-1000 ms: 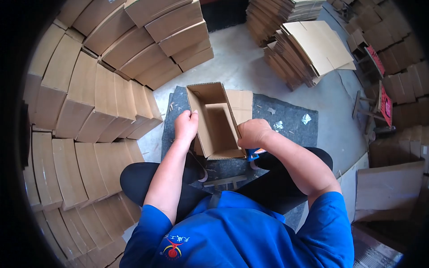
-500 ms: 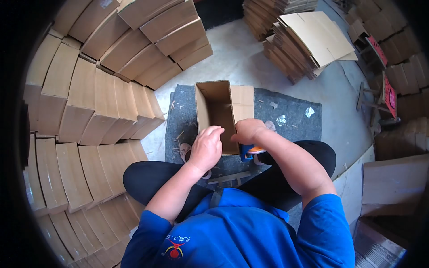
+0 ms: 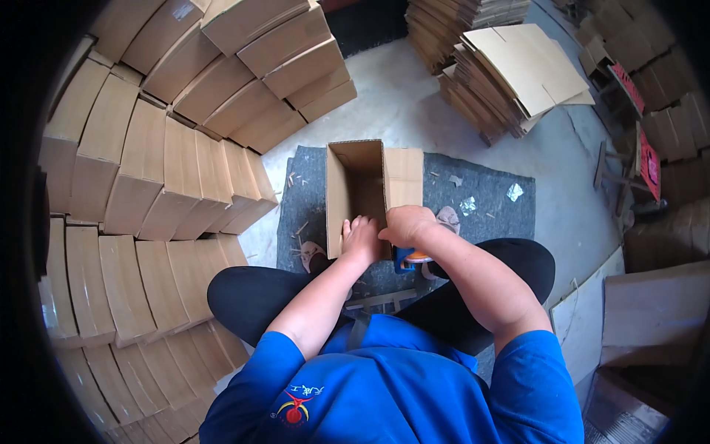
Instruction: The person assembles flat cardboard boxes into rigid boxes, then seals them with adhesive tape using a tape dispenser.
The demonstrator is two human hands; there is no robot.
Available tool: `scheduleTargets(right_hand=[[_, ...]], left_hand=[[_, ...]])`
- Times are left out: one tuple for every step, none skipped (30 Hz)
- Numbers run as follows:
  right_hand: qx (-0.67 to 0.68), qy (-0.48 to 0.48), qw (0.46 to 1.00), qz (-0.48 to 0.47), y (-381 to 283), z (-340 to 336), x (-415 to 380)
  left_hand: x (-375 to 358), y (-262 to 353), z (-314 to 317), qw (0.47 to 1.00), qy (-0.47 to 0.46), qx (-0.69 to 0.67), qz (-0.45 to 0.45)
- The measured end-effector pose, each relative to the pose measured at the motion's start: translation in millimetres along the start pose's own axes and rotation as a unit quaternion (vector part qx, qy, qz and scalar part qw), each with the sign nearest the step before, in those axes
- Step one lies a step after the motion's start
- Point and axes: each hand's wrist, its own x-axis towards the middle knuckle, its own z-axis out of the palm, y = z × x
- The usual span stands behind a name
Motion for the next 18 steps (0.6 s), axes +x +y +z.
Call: scheduleTargets(right_hand=[[0.003,0.003,1.000,0.001,0,-3,-1],[0.008,-0.004,1.000,0.008,-1,-6,-3],[0.012,-0.014,1.000,0.015,-1,-6,-4],[0.012,-0.016,1.000,0.018,0,-5,-3],[0.009,-0.018,1.000,0.013,1,-5,-2],[0.005,-0.019,1.000,0.008,2,-5,-1],[0.004,-0.018,1.000,0.008,3,-6,-1],[0.012,-0.017,1.000,0.009,3,-6,-2],[0.021,-0.016,1.000,0.010,3,-6,-2],[0.021,-0.016,1.000,0.009,3,-7,-2],[0.015,-0.020,1.000,0.008,2,-7,-2],[0.010,-0.022,1.000,0.008,3,-8,-2],[0.014,-0.020,1.000,0.009,2,-10,-1],[0.019,-0.015,1.000,0.011,1,-10,-1],[0.021,-0.013,1.000,0.012,-1,-7,-3],[0.018,-0.016,1.000,0.013,-1,-4,-3],[0.018,-0.012,1.000,0.013,-1,-4,-3],[0.018,-0.005,1.000,0.012,-2,-4,-2]], left_hand=[[10,-1,-1,0.998,0.052,-0.018,-0.005],[24,-1,-2,0.994,0.104,-0.037,-0.008],[44,-3,-9,0.979,0.192,-0.068,0.017],[50,5,-34,0.953,0.283,-0.093,0.050],[61,8,-58,0.936,0.335,-0.067,0.084],[70,11,-80,0.924,0.362,-0.046,0.115],[81,11,-92,0.924,0.362,-0.015,0.119],[85,10,-100,0.924,0.361,0.017,0.123],[89,6,-97,0.957,0.278,0.022,0.082],[86,5,-89,0.957,0.278,0.029,0.075],[78,5,-78,0.958,0.278,0.036,0.067],[66,10,-72,0.968,0.247,0.027,0.040],[67,8,-52,0.976,0.214,0.025,0.013],[72,2,-32,0.977,0.211,0.035,0.014],[70,-1,-20,0.978,0.205,0.043,0.011],[71,-5,-11,0.977,0.201,0.064,0.014],[77,-8,-6,0.978,0.202,0.059,0.012],[81,-6,-12,0.986,0.161,0.039,0.005]])
